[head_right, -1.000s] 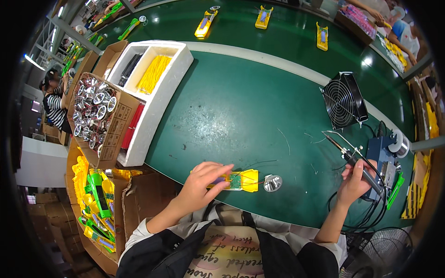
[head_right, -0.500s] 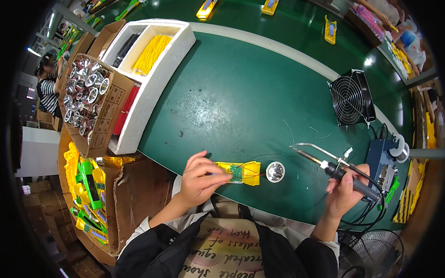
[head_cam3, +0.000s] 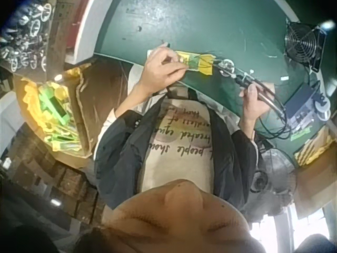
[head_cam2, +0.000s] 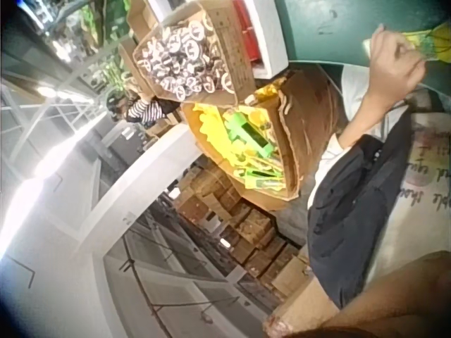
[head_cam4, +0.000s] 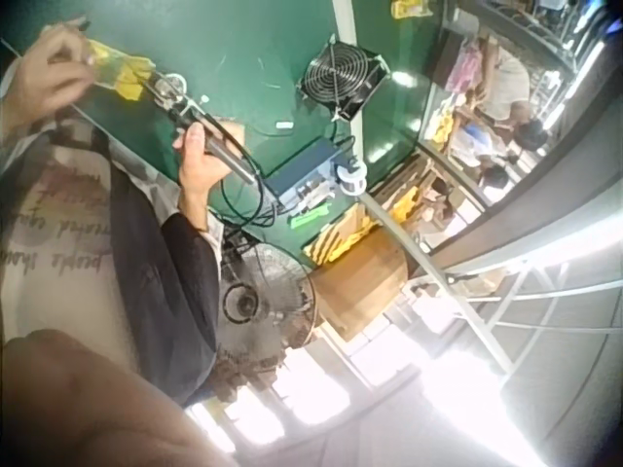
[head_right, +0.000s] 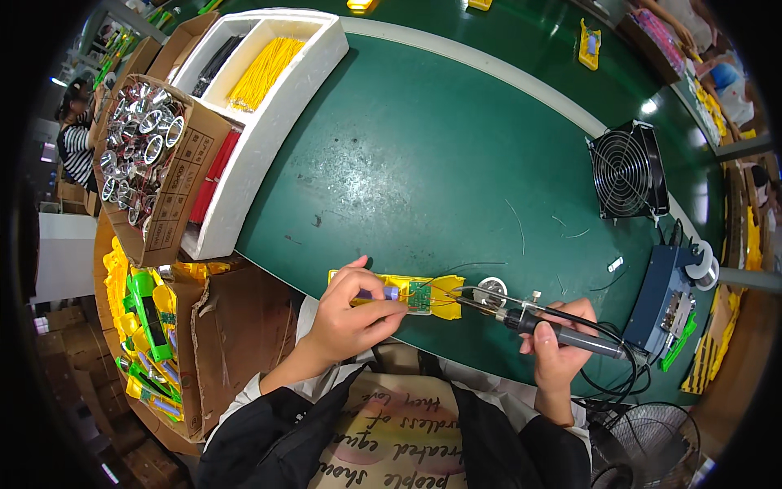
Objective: The person solders wires and circuit boards into flashlight casings using a soldering iron and places the assembled flashlights onto a conveyor belt.
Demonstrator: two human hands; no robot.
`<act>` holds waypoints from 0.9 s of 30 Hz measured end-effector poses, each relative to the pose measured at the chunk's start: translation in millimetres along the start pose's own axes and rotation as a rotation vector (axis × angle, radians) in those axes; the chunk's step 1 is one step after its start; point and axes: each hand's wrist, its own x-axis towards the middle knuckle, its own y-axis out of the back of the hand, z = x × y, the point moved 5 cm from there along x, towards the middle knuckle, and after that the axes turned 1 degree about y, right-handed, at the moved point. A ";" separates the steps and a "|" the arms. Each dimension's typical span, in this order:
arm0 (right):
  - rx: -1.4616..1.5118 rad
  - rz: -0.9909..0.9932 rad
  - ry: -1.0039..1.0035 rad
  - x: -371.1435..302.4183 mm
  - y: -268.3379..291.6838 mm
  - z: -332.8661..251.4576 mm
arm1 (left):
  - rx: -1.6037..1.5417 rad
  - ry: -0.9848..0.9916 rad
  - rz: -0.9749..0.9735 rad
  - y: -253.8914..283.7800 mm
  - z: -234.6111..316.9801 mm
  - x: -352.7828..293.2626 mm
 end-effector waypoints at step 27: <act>0.029 -0.158 -0.206 -0.7 -25.8 19.8 | 0.076 0.189 -0.200 -0.3 11.6 17.1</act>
